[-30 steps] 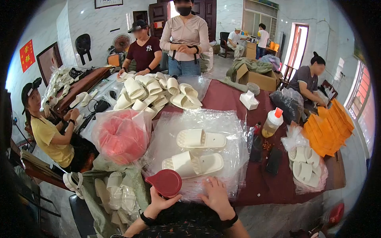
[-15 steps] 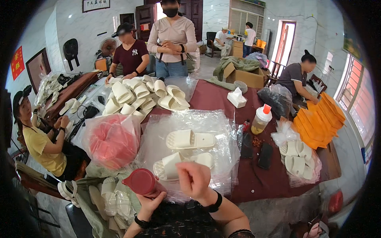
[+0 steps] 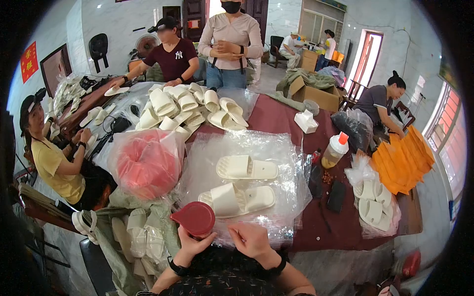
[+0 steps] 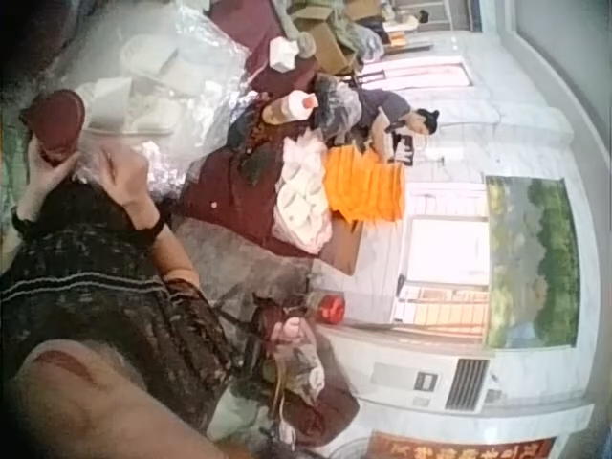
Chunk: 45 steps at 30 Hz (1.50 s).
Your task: Packing white sandals into plastic bags in a manufacturing setting.
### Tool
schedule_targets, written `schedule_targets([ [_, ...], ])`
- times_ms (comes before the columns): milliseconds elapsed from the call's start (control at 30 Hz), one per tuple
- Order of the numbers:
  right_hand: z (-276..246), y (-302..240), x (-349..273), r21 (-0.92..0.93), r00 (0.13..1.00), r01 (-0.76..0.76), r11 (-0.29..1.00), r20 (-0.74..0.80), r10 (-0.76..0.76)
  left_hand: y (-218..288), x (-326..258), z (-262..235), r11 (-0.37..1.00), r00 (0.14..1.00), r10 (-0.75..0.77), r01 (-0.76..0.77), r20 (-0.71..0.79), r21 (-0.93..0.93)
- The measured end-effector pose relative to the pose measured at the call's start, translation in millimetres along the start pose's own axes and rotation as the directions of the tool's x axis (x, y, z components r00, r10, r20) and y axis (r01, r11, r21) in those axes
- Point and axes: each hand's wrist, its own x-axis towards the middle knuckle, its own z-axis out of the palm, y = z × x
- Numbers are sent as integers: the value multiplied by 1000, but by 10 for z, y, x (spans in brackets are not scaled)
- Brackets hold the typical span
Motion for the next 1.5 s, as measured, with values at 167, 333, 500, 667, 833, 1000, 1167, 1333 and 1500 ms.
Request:
schedule_targets([
  [167, -158, 21, -331, -68, 998, -4, 998, 67, 9, 54, -16, 86, 995, 998, 63, -62, -5, 72],
  [333, -269, 51, -335, -74, 996, -89, 993, 16, 90, 94, -92, 119, 995, 993, -12, 1, 119, 96],
  [500, -296, 68, -326, -77, 991, -116, 990, 54, 121, 109, -46, 165, 977, 991, 44, -68, 123, 204],
  [667, -451, -13, -162, 55, 986, -164, 985, 23, 163, 159, -2, 171, 981, 986, -23, -10, 166, 192],
  [833, -760, -343, 234, -33, 997, 70, 997, -31, -72, 220, 49, 168, 964, 962, -20, -53, 271, 260],
  [1000, -693, -549, 419, -234, 980, 155, 960, 157, -120, 356, 73, 163, 941, 929, -6, -120, 370, 316],
  [1167, -606, -579, 421, -308, 968, 48, 950, 248, 31, 359, 36, 178, 951, 915, -21, -106, 403, 290],
  [1333, -569, -520, 485, -242, 964, 147, 959, 251, -84, 340, 5, 195, 959, 924, 41, -144, 381, 244],
  [1500, -593, -533, 562, -167, 946, 205, 964, 287, -152, 327, 7, 179, 963, 891, -96, -28, 444, 266],
])
